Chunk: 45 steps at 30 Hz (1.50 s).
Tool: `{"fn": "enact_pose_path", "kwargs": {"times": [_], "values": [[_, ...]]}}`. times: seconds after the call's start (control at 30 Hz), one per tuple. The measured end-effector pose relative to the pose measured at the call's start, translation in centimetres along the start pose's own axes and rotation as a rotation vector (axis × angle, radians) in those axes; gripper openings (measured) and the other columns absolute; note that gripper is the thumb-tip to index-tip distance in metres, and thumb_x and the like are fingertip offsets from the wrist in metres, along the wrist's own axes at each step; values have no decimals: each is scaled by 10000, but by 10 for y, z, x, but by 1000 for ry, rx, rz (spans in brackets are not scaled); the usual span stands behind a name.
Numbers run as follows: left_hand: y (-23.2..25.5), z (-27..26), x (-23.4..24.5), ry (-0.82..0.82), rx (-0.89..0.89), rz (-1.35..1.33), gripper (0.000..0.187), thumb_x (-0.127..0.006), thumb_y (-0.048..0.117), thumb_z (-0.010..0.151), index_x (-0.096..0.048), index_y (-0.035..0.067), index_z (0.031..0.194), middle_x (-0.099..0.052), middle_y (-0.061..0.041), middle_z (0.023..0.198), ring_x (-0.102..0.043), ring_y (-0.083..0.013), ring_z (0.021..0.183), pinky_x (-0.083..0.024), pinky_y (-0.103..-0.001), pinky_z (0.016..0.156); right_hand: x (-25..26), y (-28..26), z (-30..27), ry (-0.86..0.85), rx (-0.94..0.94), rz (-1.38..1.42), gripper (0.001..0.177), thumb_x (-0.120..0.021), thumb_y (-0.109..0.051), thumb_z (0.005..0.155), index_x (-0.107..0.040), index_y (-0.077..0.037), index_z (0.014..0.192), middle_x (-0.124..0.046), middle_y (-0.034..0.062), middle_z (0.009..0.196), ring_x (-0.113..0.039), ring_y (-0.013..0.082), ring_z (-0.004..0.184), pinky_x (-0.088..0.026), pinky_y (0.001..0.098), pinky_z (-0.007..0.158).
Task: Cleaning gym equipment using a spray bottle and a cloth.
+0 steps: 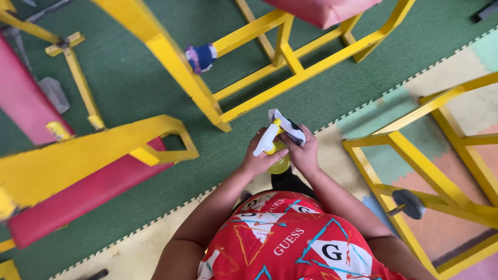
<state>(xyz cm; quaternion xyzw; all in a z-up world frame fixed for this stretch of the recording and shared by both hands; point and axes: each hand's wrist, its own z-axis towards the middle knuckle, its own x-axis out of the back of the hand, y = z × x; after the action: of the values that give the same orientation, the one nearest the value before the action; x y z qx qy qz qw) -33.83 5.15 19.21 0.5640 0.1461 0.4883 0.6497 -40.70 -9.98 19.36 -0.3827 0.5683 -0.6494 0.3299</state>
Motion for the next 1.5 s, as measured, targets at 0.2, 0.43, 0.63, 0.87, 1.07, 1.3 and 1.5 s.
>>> {"fn": "enact_pose_path", "kwargs": {"times": [0.2,0.43,0.63,0.87,1.07,1.3,1.5], "values": [[13,85,-69,44,7,-167,420,-824,196,896,-644,45,1245,-620,-110,1085,-680,-233,950,-553,-340,801,65,-19,68,224,239,-199,380,-727,26,908,-709,9,1288,-639,73,907,-621,156,834,-499,276,778],[42,185,-131,47,-36,-428,651,-740,131,961,-416,28,1517,-591,-111,1387,-611,-236,1285,-484,-340,1113,155,-5,139,237,160,-5,371,-639,21,987,-655,37,1358,-662,79,1122,-604,159,1034,-488,271,964],[16,234,-176,-66,82,-401,582,-760,143,955,-522,35,1476,-650,-124,1419,-670,-195,1233,-542,-329,1056,201,29,190,240,-80,762,432,-570,-15,1021,-537,-6,1452,-630,119,1390,-606,230,1274,-484,363,1116],[-10,306,-191,-72,-60,-84,602,-855,226,890,-580,50,1396,-702,-140,1268,-723,-284,1110,-581,-370,934,210,14,263,255,-76,524,456,-573,-43,1035,-522,-12,1487,-610,129,1424,-589,238,1289,-477,365,1114],[-4,392,-168,-43,-286,-53,581,-831,122,851,-560,8,1351,-627,-191,1312,-632,-390,1205,-530,-439,1036,194,-29,349,244,335,73,375,-570,-47,1062,-572,16,1432,-561,162,1533,-504,285,1482,-361,391,1273],[-13,461,-125,-119,-330,-34,628,-690,152,845,-483,-20,1412,-557,-229,1377,-542,-445,1264,-479,-517,1079,167,-37,424,181,303,121,348,-568,-27,1056,-587,16,1401,-612,152,1467,-574,248,1400,-424,372,1220],[-49,471,-145,-43,-256,108,648,-692,211,924,-428,-21,1470,-498,-249,1471,-542,-467,1283,-505,-522,1054,165,-24,471,60,55,401,412,-520,14,1019,-576,17,1427,-668,94,1352,-624,164,1237,-481,314,1100]]}}
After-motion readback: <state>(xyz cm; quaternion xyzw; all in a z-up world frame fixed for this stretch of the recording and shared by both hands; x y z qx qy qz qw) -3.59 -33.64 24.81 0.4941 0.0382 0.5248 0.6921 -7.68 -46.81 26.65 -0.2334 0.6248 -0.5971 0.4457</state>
